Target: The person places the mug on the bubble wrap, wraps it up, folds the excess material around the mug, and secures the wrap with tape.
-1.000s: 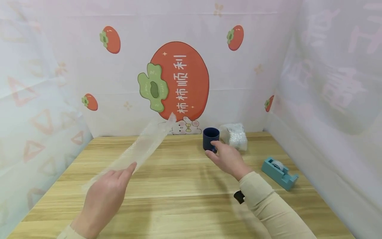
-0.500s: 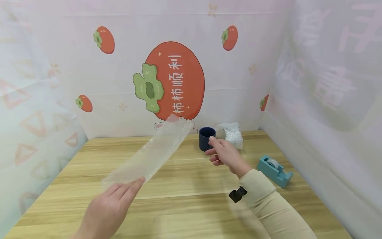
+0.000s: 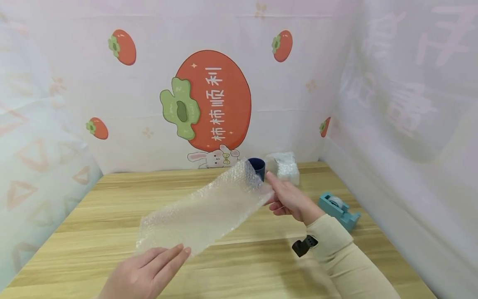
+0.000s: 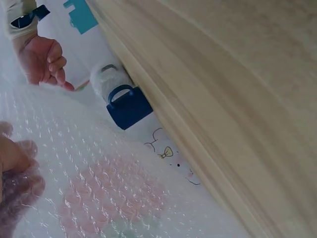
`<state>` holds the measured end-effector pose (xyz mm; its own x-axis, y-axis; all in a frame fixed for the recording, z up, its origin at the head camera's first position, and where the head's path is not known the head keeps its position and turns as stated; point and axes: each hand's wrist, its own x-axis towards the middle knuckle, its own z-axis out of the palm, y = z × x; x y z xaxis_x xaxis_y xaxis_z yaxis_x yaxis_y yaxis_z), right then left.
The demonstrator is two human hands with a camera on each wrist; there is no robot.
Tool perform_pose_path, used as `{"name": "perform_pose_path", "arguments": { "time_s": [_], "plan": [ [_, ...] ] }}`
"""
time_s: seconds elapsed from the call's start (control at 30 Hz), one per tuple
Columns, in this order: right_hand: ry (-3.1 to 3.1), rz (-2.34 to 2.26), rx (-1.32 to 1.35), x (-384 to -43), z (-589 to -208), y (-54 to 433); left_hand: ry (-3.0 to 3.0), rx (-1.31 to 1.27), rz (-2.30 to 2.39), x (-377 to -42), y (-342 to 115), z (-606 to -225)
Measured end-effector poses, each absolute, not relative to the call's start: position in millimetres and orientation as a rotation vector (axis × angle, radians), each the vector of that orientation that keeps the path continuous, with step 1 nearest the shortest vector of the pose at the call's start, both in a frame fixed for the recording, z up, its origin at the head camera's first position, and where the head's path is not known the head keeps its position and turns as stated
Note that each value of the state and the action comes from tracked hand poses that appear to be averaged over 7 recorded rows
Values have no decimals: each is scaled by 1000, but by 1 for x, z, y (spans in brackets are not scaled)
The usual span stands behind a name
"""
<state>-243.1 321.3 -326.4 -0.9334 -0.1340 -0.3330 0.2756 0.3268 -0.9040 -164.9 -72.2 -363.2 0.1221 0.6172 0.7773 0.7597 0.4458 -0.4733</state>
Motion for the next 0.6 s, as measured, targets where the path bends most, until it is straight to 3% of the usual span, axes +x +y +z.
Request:
{"name": "perform_pose_path", "arguments": {
  "time_s": [0.3, 0.6],
  "plan": [
    [2186, -1486, -72, -227, -340, 340, -1655, -1356, -197, -156, -78, -381],
    [2289, -1204, -81, -207, -356, 348, -1615, -1320, -185, -158, -71, -395]
  ]
}}
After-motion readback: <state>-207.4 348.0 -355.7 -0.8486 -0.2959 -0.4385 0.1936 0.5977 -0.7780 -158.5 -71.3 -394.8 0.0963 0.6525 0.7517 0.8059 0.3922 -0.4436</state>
